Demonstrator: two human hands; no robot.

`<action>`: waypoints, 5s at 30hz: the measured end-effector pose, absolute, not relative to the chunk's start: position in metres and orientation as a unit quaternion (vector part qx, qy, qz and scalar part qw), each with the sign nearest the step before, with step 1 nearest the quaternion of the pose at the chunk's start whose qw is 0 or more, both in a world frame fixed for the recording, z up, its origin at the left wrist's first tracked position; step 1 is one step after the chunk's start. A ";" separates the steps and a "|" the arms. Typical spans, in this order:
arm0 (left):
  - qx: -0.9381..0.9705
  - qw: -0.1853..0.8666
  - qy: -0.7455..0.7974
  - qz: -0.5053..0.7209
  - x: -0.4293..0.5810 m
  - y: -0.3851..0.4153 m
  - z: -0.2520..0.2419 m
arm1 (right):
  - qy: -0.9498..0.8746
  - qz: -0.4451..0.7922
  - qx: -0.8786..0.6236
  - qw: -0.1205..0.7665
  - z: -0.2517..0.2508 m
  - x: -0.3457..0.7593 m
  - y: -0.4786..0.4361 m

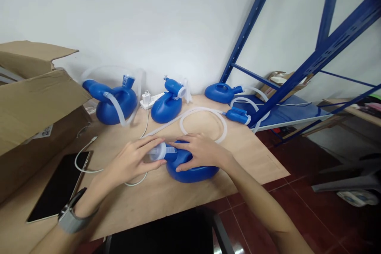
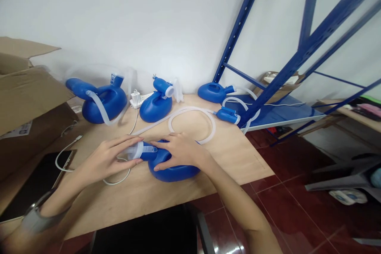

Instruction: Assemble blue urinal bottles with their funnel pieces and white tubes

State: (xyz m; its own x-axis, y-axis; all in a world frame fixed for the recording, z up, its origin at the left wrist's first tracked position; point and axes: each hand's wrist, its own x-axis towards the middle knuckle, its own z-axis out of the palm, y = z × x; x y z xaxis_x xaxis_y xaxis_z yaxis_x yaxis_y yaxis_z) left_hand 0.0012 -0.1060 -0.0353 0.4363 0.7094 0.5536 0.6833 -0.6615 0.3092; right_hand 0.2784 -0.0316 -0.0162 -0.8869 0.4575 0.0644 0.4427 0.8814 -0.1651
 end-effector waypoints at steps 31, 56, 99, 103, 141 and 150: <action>0.924 -0.139 0.357 -0.001 0.043 -0.060 0.068 | -0.972 -0.025 -0.226 0.056 -0.023 0.265 -0.031; 0.821 0.059 0.568 0.014 -0.048 -0.034 -0.084 | -0.751 0.121 -0.546 0.351 -0.040 0.342 0.045; 0.731 -0.131 0.590 0.317 -0.018 -0.009 -0.009 | -0.848 -0.194 -0.415 0.266 -0.029 0.293 0.079; 0.767 -0.159 0.571 0.247 -0.018 0.014 0.002 | -0.845 -0.259 -0.331 0.331 -0.037 0.298 0.086; 0.721 -0.154 0.669 0.097 0.016 0.041 -0.024 | -0.904 -0.207 -0.137 0.347 -0.051 0.245 0.124; 0.733 -0.098 0.671 0.054 0.023 0.043 -0.029 | -0.929 -0.183 -0.150 0.285 -0.058 0.252 0.130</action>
